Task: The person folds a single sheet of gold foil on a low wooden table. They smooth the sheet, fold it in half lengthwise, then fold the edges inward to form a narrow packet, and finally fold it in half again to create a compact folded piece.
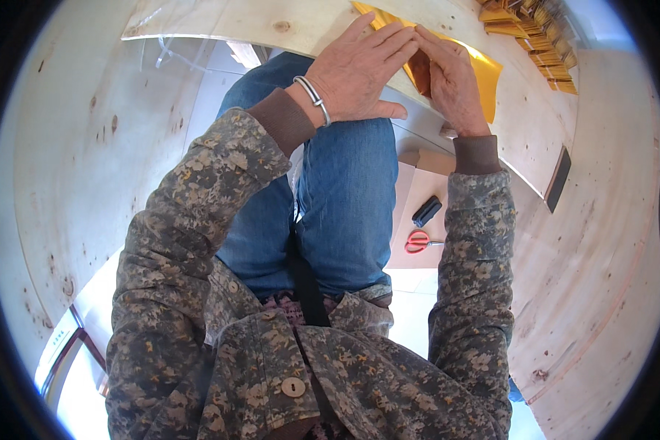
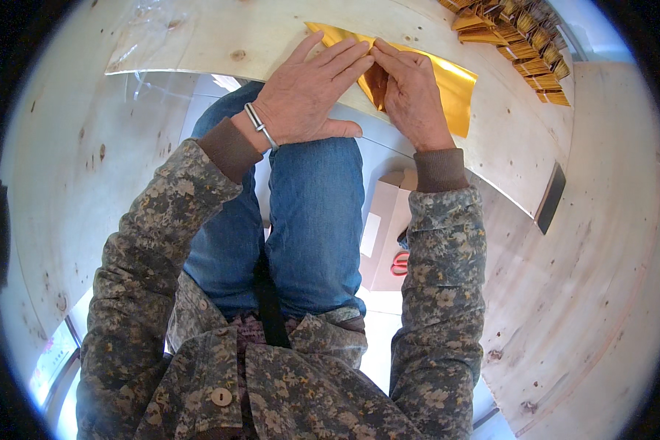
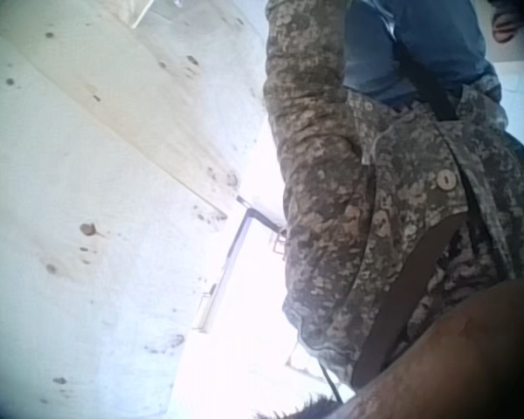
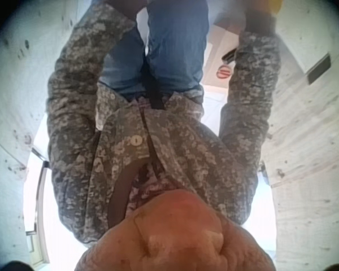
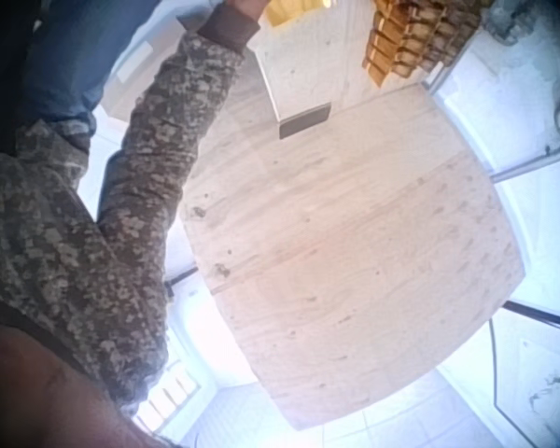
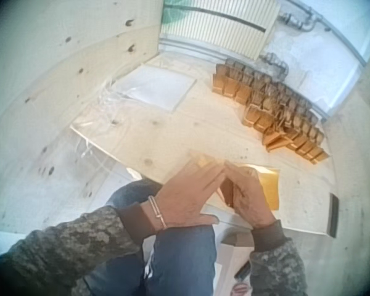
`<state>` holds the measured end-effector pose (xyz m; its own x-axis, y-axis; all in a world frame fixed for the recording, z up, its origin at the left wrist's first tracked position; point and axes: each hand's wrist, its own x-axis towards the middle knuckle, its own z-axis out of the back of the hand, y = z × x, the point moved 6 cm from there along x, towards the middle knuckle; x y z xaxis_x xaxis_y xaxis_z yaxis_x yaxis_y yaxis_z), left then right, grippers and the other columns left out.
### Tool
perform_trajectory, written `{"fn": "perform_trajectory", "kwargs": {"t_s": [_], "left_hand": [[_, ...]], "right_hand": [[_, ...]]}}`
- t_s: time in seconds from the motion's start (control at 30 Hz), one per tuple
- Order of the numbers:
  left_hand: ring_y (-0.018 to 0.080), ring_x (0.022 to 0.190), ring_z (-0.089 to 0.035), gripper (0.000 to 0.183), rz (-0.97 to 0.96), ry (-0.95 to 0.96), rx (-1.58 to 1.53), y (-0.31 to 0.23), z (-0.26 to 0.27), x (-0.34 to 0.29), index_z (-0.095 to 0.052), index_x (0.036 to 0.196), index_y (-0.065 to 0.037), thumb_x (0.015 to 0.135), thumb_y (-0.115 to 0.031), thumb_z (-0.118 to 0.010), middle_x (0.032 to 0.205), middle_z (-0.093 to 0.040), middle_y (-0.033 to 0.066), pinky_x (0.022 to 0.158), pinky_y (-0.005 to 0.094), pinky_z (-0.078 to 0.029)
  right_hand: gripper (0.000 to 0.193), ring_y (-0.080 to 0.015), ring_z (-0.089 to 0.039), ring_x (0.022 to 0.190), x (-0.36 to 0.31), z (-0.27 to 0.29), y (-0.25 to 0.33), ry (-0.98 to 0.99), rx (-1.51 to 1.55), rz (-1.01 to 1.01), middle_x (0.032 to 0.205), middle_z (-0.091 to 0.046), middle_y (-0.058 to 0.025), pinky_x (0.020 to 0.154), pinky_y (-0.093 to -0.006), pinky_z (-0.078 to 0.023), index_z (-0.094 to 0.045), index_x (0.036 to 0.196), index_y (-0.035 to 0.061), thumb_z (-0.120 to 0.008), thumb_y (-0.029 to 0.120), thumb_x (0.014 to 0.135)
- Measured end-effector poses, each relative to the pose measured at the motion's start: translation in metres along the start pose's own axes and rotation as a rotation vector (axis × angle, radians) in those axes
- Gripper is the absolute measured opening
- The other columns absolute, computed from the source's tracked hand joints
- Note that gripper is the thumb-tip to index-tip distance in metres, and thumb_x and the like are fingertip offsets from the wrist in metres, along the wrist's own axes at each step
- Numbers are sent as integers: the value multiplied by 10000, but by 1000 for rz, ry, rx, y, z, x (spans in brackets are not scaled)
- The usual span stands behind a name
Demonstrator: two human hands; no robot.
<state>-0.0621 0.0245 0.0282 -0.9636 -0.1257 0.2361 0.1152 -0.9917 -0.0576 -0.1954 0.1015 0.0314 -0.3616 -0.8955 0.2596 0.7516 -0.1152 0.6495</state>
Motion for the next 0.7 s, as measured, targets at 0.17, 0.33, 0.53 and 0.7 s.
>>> {"fn": "perform_trajectory", "kwargs": {"t_s": [0.17, 0.33, 0.53, 0.7], "left_hand": [[235, 1460, -334, 937, -14, 8, 47, 0, -9, -4, -387, 1529, -188, 791, -687, -677, 1563, -392, 101, 1234, 486, -159], [219, 1476, -294, 885, -47, 72, 56, 1, -10, -5, -396, 1523, -313, 772, -665, -706, 1573, -374, 85, 1225, 548, -130], [207, 1470, -305, 796, -85, 18, 105, -1, -2, -2, -454, 1487, -300, 797, -578, -737, 1583, -363, 43, 1231, 525, -117], [178, 1428, -373, 783, -95, -3, -23, -12, 0, -1, -472, 1473, -230, 803, -527, -749, 1558, -399, 29, 1242, 493, -124]], "right_hand": [[326, -299, -563, 1062, -3, 2, 5, -46, -47, 98, 1294, -665, -97, 967, -357, -470, -684, 1238, 44, -541, 5, 947], [335, -299, -564, 1064, -3, 0, -1, -12, -9, 37, 1278, -671, -104, 970, -361, -469, -674, 1252, 41, -532, 2, 950], [388, -184, -517, 700, 0, -2, -2, -12, 53, 111, 968, -639, -92, 662, -291, -445, -636, 1294, 28, -445, -57, 967], [409, -201, -564, 791, -1, 1, -5, 18, 38, 80, 1079, -674, -105, 727, -298, -473, -641, 1300, 47, -426, -56, 968]]}}
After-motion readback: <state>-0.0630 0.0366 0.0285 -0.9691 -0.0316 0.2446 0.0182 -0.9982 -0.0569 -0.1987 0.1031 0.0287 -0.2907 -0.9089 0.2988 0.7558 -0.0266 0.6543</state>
